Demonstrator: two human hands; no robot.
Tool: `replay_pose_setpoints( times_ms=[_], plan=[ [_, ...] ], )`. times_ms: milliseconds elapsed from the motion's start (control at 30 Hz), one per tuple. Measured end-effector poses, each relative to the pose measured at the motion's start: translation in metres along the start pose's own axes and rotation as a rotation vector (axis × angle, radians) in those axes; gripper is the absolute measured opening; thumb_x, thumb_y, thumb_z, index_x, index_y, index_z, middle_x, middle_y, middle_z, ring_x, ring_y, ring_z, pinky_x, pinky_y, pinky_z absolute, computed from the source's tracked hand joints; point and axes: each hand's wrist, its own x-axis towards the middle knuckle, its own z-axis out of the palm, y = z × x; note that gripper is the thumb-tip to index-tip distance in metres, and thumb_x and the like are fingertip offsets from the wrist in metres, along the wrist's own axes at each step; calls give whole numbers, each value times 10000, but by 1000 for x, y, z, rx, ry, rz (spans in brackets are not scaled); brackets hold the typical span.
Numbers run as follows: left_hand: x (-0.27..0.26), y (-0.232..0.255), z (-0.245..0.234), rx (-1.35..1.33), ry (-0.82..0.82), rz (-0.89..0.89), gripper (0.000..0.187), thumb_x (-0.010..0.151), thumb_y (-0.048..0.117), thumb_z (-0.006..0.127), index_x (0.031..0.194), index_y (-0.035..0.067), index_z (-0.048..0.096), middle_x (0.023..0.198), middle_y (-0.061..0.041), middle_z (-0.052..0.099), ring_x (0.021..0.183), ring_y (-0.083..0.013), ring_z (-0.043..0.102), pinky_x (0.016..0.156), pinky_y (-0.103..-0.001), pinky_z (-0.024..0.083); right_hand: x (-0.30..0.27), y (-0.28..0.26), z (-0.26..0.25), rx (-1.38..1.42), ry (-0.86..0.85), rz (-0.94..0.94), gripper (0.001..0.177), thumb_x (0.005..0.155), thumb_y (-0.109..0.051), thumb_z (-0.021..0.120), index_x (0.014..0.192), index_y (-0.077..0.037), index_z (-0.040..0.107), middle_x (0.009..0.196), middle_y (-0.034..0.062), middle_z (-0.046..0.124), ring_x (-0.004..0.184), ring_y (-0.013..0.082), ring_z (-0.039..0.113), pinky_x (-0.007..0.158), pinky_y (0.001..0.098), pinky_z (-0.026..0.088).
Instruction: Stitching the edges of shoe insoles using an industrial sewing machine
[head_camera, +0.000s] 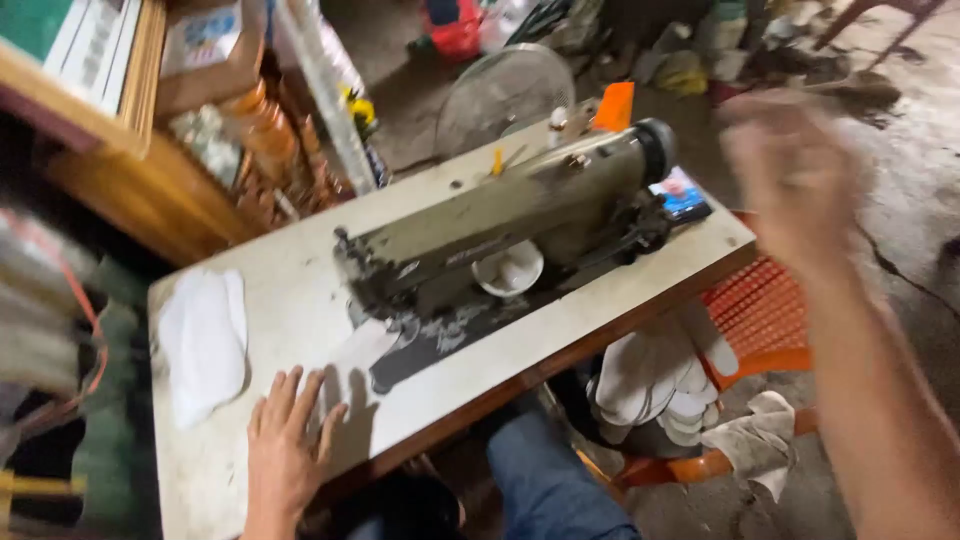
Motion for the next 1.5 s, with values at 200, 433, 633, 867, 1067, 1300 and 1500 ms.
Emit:
replay_pose_setpoints(
  times_ms=[200, 433, 633, 867, 1067, 1300, 1500],
  plan=[
    [-7, -4, 57, 95, -171, -169, 681, 862, 681, 534, 1485, 407, 540, 1634, -1, 451, 1559, -249, 352, 1227, -523, 272, 53, 61, 60, -37, -203, 221, 305, 1050, -313, 577, 1284, -139, 667, 1238, 136, 705, 1078, 318, 699, 832, 439, 575],
    [-5, 1, 83, 109, 38, -288, 474, 793, 574, 696, 1222, 389, 777, 1441, 28, 687, 1472, -202, 559, 1228, -444, 385, 104, 70, 109, -96, -359, 520, 467, 1009, -518, 457, 1274, -191, 658, 1156, 60, 654, 981, 240, 578, 764, 438, 410],
    [3, 14, 61, -15, 79, -282, 491, 770, 466, 747, 1219, 270, 778, 1456, -59, 676, 1488, -283, 549, 1237, -520, 372, 115, 100, 130, -45, -451, 754, 502, 999, -566, 571, 1317, -220, 745, 964, -41, 620, 873, 132, 516, 736, 361, 389],
    [14, 18, 22, -83, -155, -148, 577, 922, 530, 608, 1424, 244, 625, 1604, -81, 479, 1541, -296, 357, 1252, -519, 216, 81, 151, 149, 244, -191, 245, 264, 1133, -278, 520, 1207, -157, 742, 1194, -40, 729, 1108, 53, 620, 913, 238, 455],
    [15, 23, 17, -39, -143, -100, 533, 936, 534, 609, 1406, 284, 643, 1550, -97, 533, 1474, -304, 428, 1233, -534, 254, 93, 152, 144, 207, -275, 353, 313, 1118, -277, 473, 1259, -142, 718, 1124, 49, 672, 957, 167, 595, 689, 345, 454],
    [10, 51, 10, -52, -156, -124, 559, 891, 610, 633, 1332, 275, 707, 1307, -115, 616, 1241, -291, 544, 1193, -651, 271, 91, 165, 147, 69, -295, 393, 367, 1258, -377, 506, 1325, -121, 761, 905, 125, 638, 708, 235, 581, 483, 433, 453],
    [7, 77, 15, -99, -233, -69, 569, 919, 535, 690, 1326, 137, 675, 1617, -158, 418, 1527, -391, 317, 1200, -574, 281, 98, 178, 146, -10, -379, 394, 500, 1368, -369, 506, 1003, -47, 620, 725, 132, 389, 604, 275, 345, 481, 536, 275]
  ],
)
